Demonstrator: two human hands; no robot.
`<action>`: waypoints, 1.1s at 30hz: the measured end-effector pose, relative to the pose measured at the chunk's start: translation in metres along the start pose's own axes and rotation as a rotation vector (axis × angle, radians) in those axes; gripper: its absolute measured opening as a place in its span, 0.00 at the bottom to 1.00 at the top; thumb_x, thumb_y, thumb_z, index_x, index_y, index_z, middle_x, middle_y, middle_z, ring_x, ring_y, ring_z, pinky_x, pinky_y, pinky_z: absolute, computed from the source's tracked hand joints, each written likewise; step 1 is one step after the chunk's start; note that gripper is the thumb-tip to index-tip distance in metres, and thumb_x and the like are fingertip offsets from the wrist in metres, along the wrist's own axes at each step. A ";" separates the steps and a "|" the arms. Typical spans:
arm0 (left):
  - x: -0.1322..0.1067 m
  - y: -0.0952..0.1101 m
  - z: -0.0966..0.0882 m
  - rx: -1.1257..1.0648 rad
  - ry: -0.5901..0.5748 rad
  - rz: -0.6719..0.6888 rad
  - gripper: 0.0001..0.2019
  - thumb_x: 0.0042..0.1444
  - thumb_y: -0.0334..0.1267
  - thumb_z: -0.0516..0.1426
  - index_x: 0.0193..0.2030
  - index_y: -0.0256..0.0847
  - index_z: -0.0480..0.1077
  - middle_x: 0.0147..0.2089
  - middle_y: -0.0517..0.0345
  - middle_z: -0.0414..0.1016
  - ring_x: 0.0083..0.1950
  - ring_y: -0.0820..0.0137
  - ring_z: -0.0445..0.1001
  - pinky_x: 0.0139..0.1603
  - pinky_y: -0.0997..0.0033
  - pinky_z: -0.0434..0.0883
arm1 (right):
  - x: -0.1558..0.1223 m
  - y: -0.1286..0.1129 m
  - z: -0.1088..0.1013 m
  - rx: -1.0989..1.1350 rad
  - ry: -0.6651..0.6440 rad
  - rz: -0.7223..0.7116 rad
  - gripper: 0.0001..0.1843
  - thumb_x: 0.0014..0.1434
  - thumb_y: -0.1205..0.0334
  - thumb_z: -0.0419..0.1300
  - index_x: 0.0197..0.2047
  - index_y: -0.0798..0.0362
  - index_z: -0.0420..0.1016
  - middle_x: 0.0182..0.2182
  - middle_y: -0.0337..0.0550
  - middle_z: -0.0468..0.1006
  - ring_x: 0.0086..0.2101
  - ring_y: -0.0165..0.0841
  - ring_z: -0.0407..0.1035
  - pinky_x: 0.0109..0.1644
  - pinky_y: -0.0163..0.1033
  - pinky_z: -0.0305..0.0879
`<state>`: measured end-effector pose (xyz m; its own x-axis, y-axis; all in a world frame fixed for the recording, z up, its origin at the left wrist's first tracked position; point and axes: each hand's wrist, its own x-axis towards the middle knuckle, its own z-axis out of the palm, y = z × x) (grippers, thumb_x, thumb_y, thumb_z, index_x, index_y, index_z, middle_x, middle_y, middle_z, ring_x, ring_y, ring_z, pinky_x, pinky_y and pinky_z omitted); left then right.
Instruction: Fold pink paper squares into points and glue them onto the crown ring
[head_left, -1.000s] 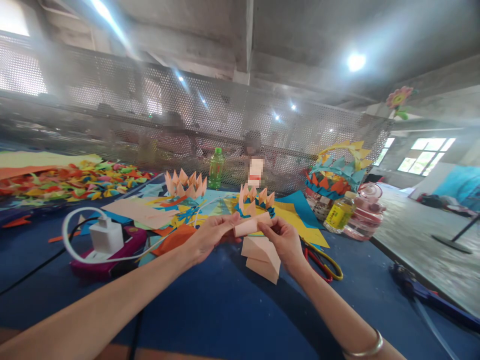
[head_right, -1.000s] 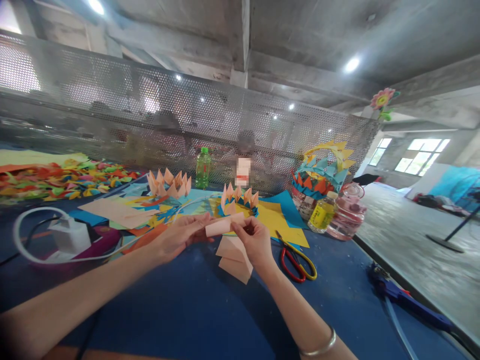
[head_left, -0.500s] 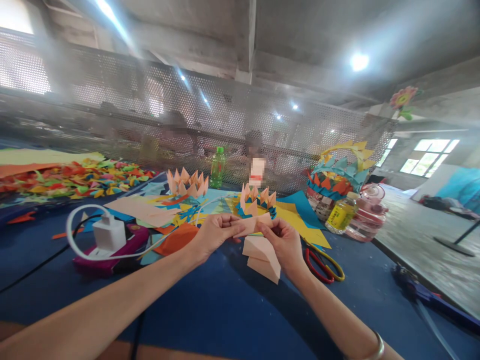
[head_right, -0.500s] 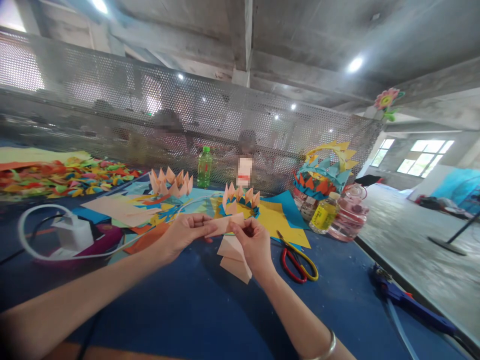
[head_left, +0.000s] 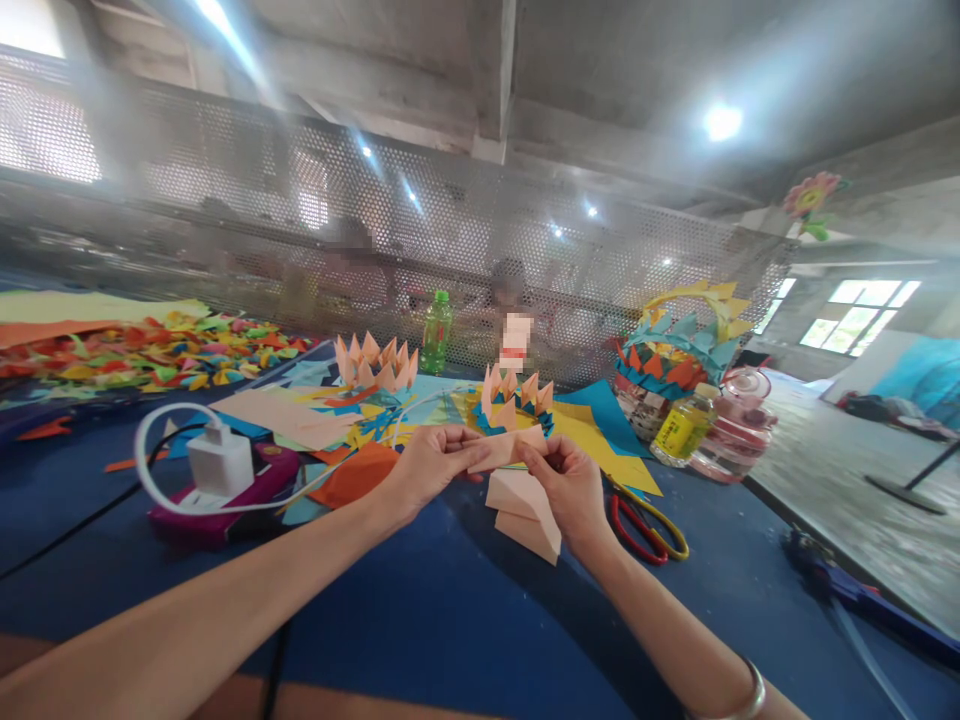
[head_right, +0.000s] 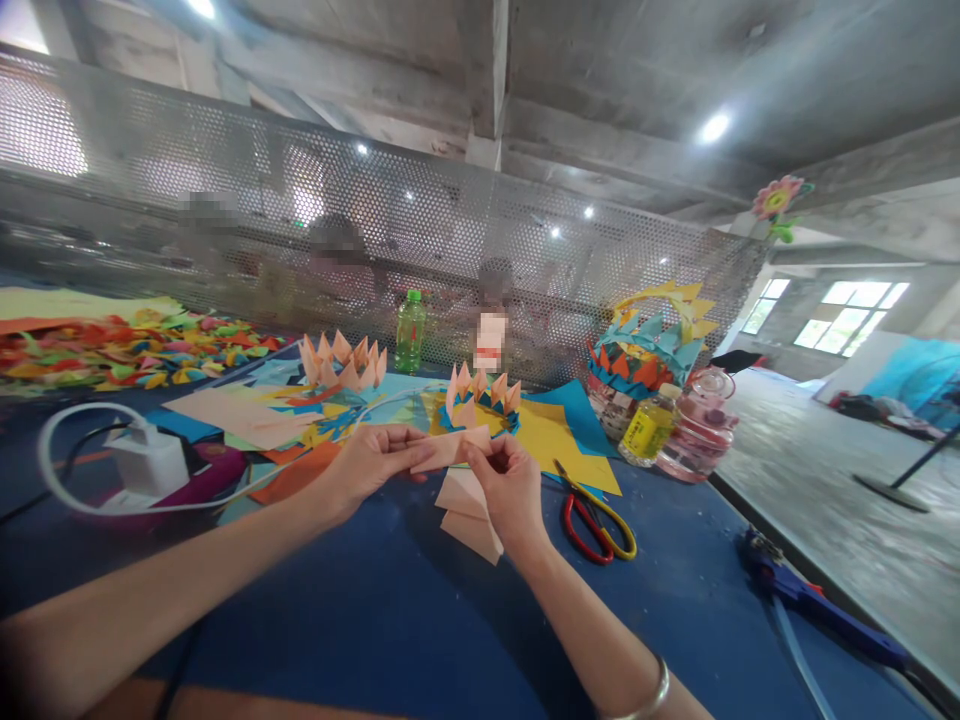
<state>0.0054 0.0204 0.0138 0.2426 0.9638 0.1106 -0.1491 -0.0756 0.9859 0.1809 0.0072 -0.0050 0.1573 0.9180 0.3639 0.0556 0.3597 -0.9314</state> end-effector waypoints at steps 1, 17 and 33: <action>0.000 0.000 0.000 0.007 0.006 0.003 0.04 0.46 0.35 0.66 0.28 0.39 0.77 0.28 0.60 0.77 0.28 0.71 0.73 0.33 0.71 0.72 | 0.000 0.000 0.000 -0.003 0.002 -0.002 0.19 0.44 0.49 0.69 0.23 0.52 0.66 0.20 0.33 0.68 0.22 0.27 0.60 0.27 0.34 0.57; 0.003 -0.002 -0.003 0.070 0.012 0.044 0.07 0.43 0.39 0.67 0.26 0.38 0.76 0.26 0.59 0.78 0.27 0.71 0.75 0.32 0.71 0.73 | 0.003 -0.002 0.000 0.059 -0.095 0.112 0.23 0.43 0.49 0.70 0.38 0.54 0.73 0.24 0.35 0.74 0.24 0.28 0.64 0.29 0.34 0.61; 0.000 0.000 -0.002 0.079 -0.032 0.047 0.06 0.45 0.36 0.65 0.29 0.37 0.76 0.27 0.60 0.78 0.29 0.73 0.75 0.36 0.73 0.73 | -0.004 0.001 0.004 0.145 -0.194 0.259 0.16 0.39 0.54 0.73 0.28 0.56 0.80 0.23 0.39 0.76 0.23 0.26 0.62 0.29 0.33 0.59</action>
<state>0.0037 0.0204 0.0134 0.2674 0.9502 0.1600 -0.0850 -0.1421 0.9862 0.1764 0.0045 -0.0069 -0.0431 0.9915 0.1226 -0.1045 0.1176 -0.9875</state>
